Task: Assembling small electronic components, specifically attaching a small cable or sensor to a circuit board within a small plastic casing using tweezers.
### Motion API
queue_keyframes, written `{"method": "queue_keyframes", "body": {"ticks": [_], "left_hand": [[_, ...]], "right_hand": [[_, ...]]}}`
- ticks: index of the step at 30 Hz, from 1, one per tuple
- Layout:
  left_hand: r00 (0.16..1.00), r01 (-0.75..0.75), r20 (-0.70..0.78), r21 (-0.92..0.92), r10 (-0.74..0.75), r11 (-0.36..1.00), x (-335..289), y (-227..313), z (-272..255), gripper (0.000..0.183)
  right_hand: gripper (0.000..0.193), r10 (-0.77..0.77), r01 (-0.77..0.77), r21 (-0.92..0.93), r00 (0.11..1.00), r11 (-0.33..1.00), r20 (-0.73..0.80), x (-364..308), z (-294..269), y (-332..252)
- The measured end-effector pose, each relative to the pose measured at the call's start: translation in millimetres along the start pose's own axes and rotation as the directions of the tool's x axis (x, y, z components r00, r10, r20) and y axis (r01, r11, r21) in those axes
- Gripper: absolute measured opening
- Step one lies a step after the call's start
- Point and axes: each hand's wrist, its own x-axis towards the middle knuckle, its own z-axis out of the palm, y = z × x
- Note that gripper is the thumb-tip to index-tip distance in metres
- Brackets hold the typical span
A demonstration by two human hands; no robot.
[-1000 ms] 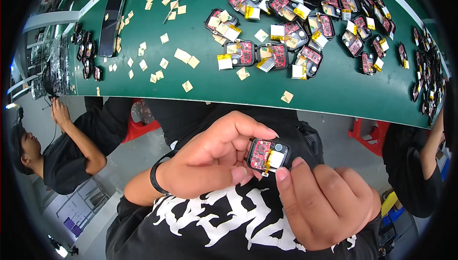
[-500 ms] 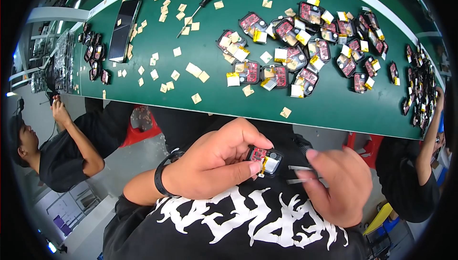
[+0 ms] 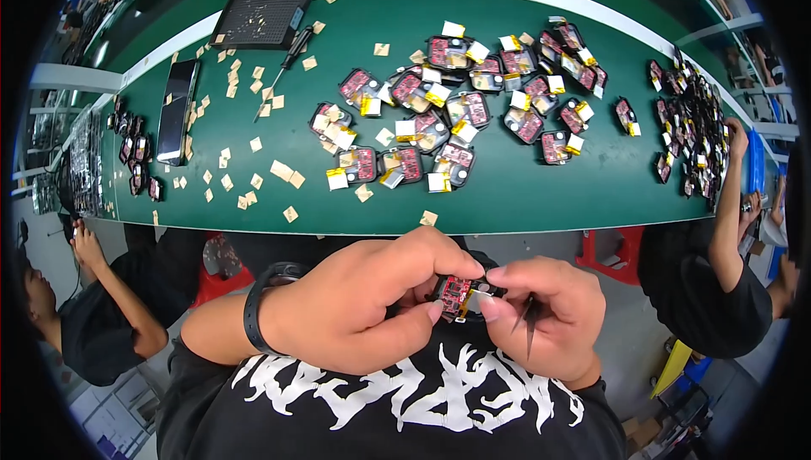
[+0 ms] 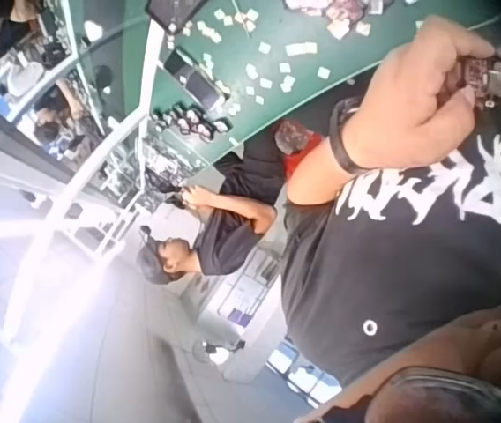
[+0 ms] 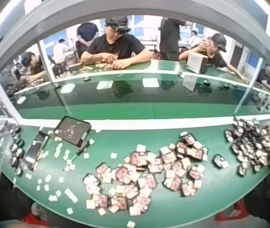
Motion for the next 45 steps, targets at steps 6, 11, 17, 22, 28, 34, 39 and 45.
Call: {"method": "queue_keyframes", "body": {"ticks": [6,11,17,22,28,34,39,45], "left_hand": [[0.992,-0.126,0.014,0.152,0.126,0.98,19,-3,7,0.04],[0.997,-0.061,0.048,0.117,0.056,0.991,27,0,12,0.042],[0.993,0.117,0.046,-0.234,-0.109,0.965,27,-11,22,0.045],[0.992,0.108,0.08,-0.087,-0.101,0.99,35,-5,20,0.042],[0.997,-0.039,0.073,0.036,0.037,0.999,44,-7,22,0.038],[0.992,-0.127,0.045,0.12,0.122,0.985,46,-8,26,0.037],[0.999,-0.041,0.02,0.109,0.039,0.993,44,-6,27,0.038],[1.0,-0.014,0.01,0.17,0.012,0.985,43,-1,28,0.037]], "right_hand": [[0.028,-0.1,0.096,-0.105,0.994,0.99,-0.031,-6,-11,5],[0.027,-0.047,0.042,-0.074,0.997,0.996,-0.066,-12,-17,10],[0.027,0.005,-0.004,0.009,0.997,1.0,-0.081,-15,-23,13],[0.027,-0.047,0.046,-0.022,0.997,0.999,-0.054,-15,-30,17],[0.028,-0.106,0.104,-0.049,0.993,0.993,-0.058,-16,-33,20],[0.029,-0.129,0.125,-0.059,0.989,0.99,-0.068,-18,-34,23],[0.032,-0.036,0.036,-0.018,0.999,0.999,-0.025,-16,-36,19],[0.047,0.085,-0.085,-0.008,0.996,0.996,-0.004,-24,-25,21]]}}
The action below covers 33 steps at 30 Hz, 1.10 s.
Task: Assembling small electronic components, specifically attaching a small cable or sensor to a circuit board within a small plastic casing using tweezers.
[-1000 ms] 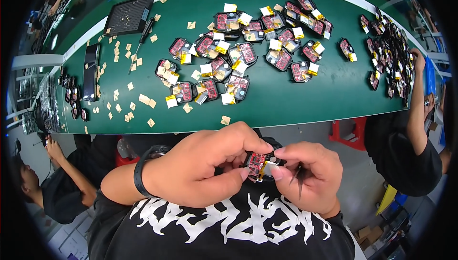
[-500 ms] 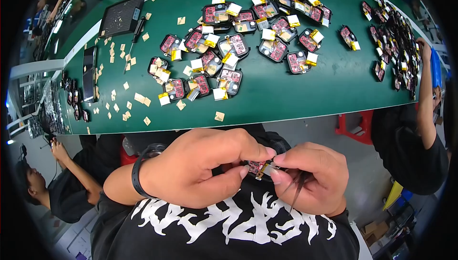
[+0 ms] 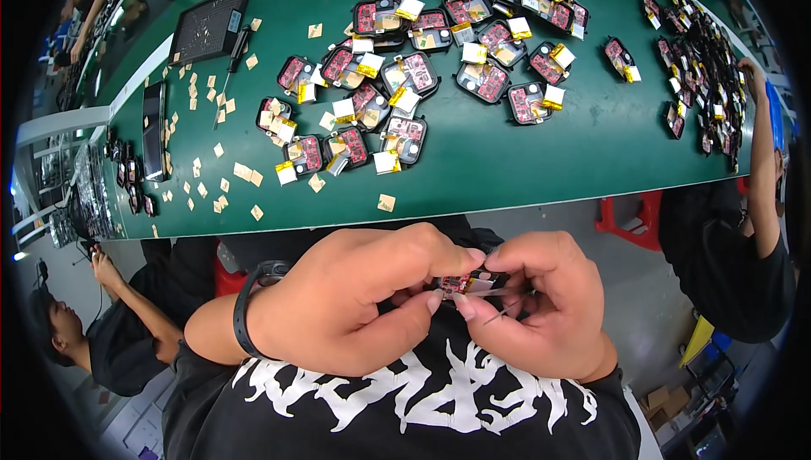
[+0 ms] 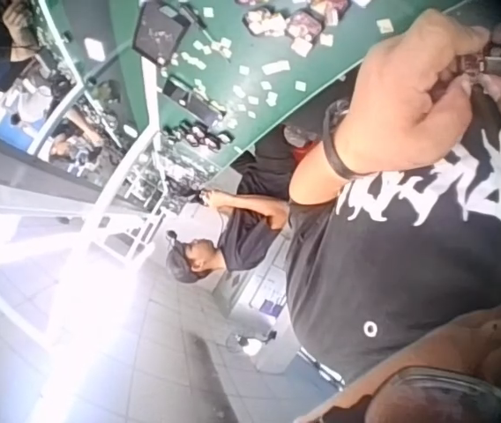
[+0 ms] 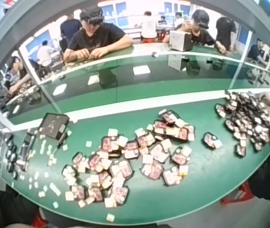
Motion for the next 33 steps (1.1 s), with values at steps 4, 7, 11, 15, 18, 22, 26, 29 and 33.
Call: {"method": "queue_keyframes", "body": {"ticks": [4,7,11,15,18,22,26,29,33], "left_hand": [[0.999,0.042,0.02,0.0,-0.042,0.999,-3,1,-3,0.038],[0.993,0.118,0.025,-0.091,-0.116,0.989,-9,-3,-1,0.039],[0.991,0.134,0.0,-0.192,-0.136,0.972,-13,-2,0,0.039],[0.982,0.189,0.027,-0.203,-0.188,0.961,-18,-4,-2,0.037],[0.978,0.208,0.029,-0.23,-0.207,0.951,-18,0,-6,0.036],[0.991,0.132,0.006,-0.146,-0.132,0.98,-20,5,-10,0.033],[0.996,0.054,-0.073,-0.05,-0.057,0.997,-24,4,-10,0.031],[0.998,0.014,-0.066,0.051,-0.011,0.999,-22,7,-12,0.032],[0.988,-0.107,-0.093,0.189,0.127,0.976,-23,8,-11,0.032]], "right_hand": [[0.036,0.138,-0.13,0.179,0.99,0.975,-0.035,2,5,2],[0.037,0.158,-0.147,0.196,0.987,0.969,-0.038,0,11,4],[0.044,0.189,-0.195,0.218,0.981,0.956,0.048,0,11,1],[0.046,0.178,-0.19,0.198,0.981,0.962,0.077,0,14,3],[0.039,0.232,-0.226,0.282,0.973,0.932,0.011,-1,16,3],[0.049,-0.055,0.056,0.013,0.994,0.998,-0.092,4,4,-9],[0.04,-0.479,0.485,-0.384,0.87,0.785,0.118,-2,-7,-14],[0.032,-0.478,0.46,-0.546,0.87,0.7,0.119,3,13,-30],[0.038,-0.493,0.507,-0.579,0.847,0.639,0.198,8,13,-26]]}}
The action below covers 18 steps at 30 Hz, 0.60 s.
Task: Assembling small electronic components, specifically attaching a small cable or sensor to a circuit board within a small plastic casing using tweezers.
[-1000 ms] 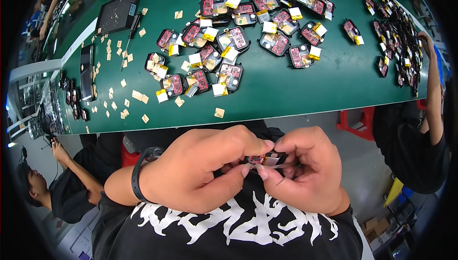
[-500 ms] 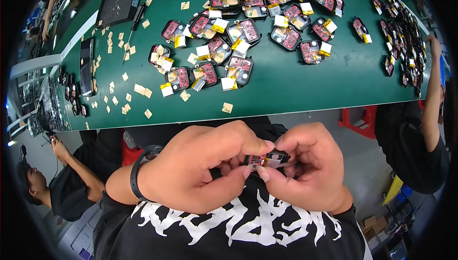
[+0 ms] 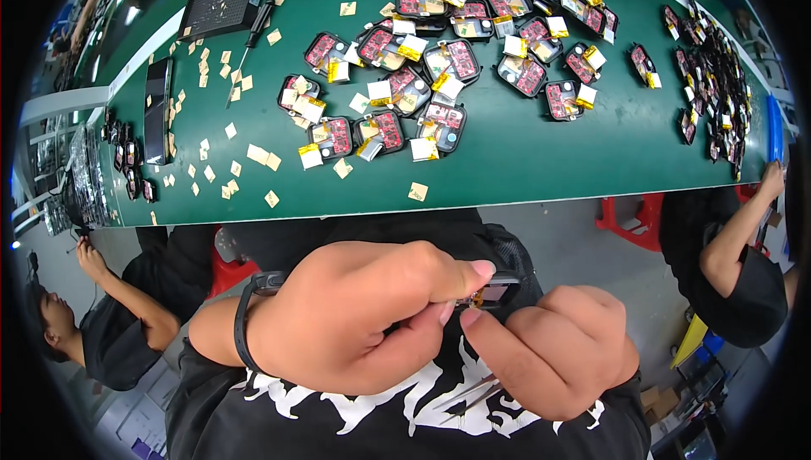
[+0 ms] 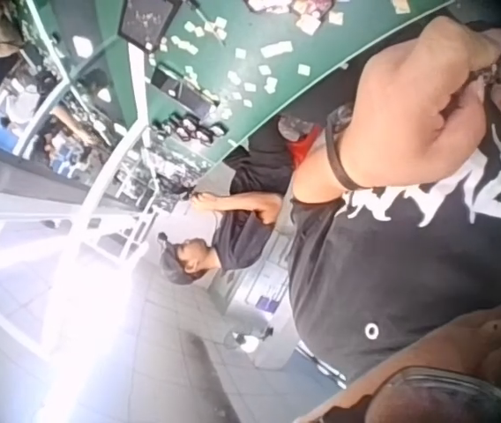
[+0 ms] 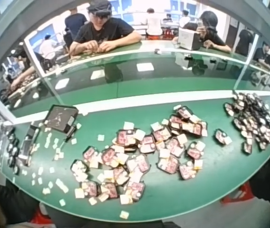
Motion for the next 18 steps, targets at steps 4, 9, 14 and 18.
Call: {"method": "queue_keyframes", "body": {"ticks": [4,9,14,18], "left_hand": [[0.993,-0.095,-0.068,0.037,0.098,0.995,-5,-4,5,0.032],[0.973,-0.178,-0.137,0.082,0.188,0.981,-4,-6,8,0.039],[0.967,-0.186,-0.156,0.104,0.2,0.977,-5,-10,8,0.04],[0.985,-0.104,-0.133,0.057,0.11,0.993,-9,-10,3,0.035]], "right_hand": [[0.025,-0.115,0.115,-0.035,0.993,0.993,-0.002,4,9,5],[0.024,-0.1,0.098,-0.047,0.994,0.994,-0.04,6,18,3],[0.022,-0.065,0.067,-0.09,0.998,0.994,0.022,12,19,0],[0.022,-0.052,0.053,-0.084,0.999,0.995,0.016,13,23,0]]}}
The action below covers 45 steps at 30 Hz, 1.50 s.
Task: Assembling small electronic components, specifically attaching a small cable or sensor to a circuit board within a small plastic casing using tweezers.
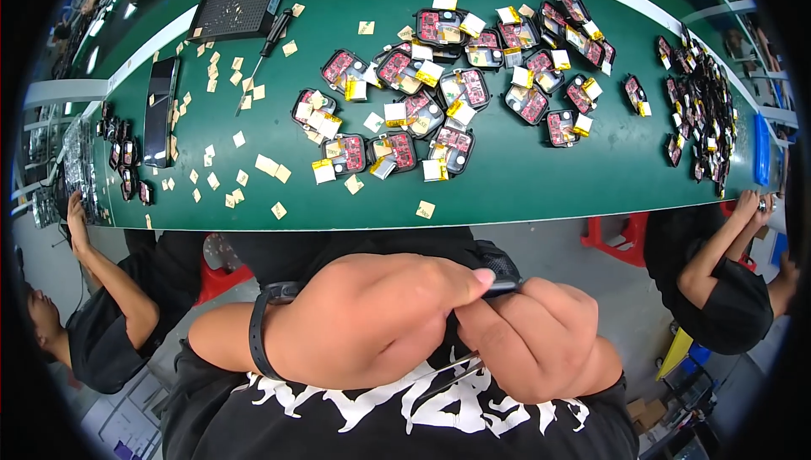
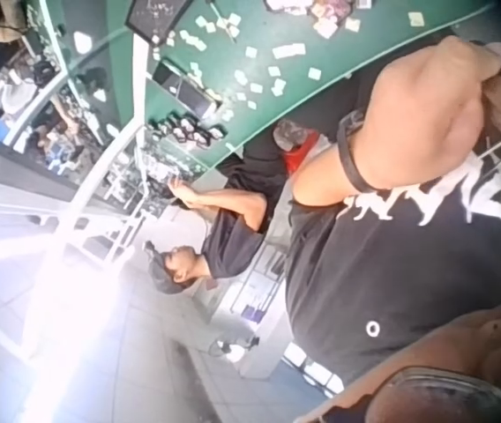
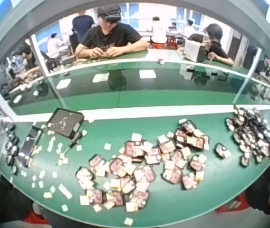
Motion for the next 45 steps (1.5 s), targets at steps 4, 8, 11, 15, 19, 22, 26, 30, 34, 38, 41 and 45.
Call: {"method": "queue_keyframes", "body": {"ticks": [4,8,11,15,19,22,26,30,34,38,41,45], "left_hand": [[0.998,0.057,-0.027,-0.049,-0.059,0.997,-4,4,-5,0.03],[1.0,0.018,-0.025,-0.044,-0.019,0.999,-4,3,-5,0.032],[0.999,-0.025,-0.042,-0.025,0.024,0.999,-6,-1,-3,0.035],[0.998,-0.058,-0.031,-0.036,0.057,0.998,-2,0,-3,0.036],[0.999,-0.038,-0.01,0.064,0.039,0.997,-3,1,-2,0.033],[0.975,0.211,-0.065,-0.051,-0.214,0.976,-15,-3,0,0.029],[0.9,0.414,0.049,-0.402,-0.432,0.817,-6,-7,4,0.031],[0.784,0.615,0.307,-0.497,-0.539,0.612,30,0,4,0.04],[0.75,0.66,0.412,-0.415,-0.518,0.626,58,-2,10,0.044],[0.71,0.678,0.548,-0.364,-0.441,0.639,89,-3,20,0.049],[0.735,0.654,0.55,-0.423,-0.396,0.627,102,-5,40,0.062],[0.868,0.41,0.373,-0.166,-0.327,0.897,78,1,53,0.059]], "right_hand": [[0.023,-0.02,0.02,0.061,1.0,0.998,-0.009,-2,-7,1],[0.022,-0.007,0.009,0.079,1.0,0.997,-0.028,0,-5,-1],[0.019,-0.035,0.036,0.05,0.999,0.998,-0.029,3,-4,1],[0.015,-0.032,0.032,-0.011,0.999,0.999,-0.02,6,-6,-1],[0.023,-0.043,0.046,-0.029,0.993,0.998,0.108,4,-12,-2],[0.031,0.035,-0.037,0.041,0.998,0.998,0.059,2,-9,0],[0.03,0.094,-0.094,0.01,0.99,0.996,-0.103,-7,-12,15],[0.033,0.112,-0.11,0.041,0.993,0.993,-0.039,-28,-21,33],[0.031,0.108,-0.107,0.049,0.993,0.993,-0.036,-38,-31,50],[0.028,0.107,-0.107,0.007,0.987,0.994,-0.123,-54,-42,62],[0.024,0.111,-0.121,-0.027,0.968,0.992,-0.225,-67,-59,78],[0.021,0.261,-0.394,-0.195,0.835,0.898,-0.485,-110,-97,139]]}}
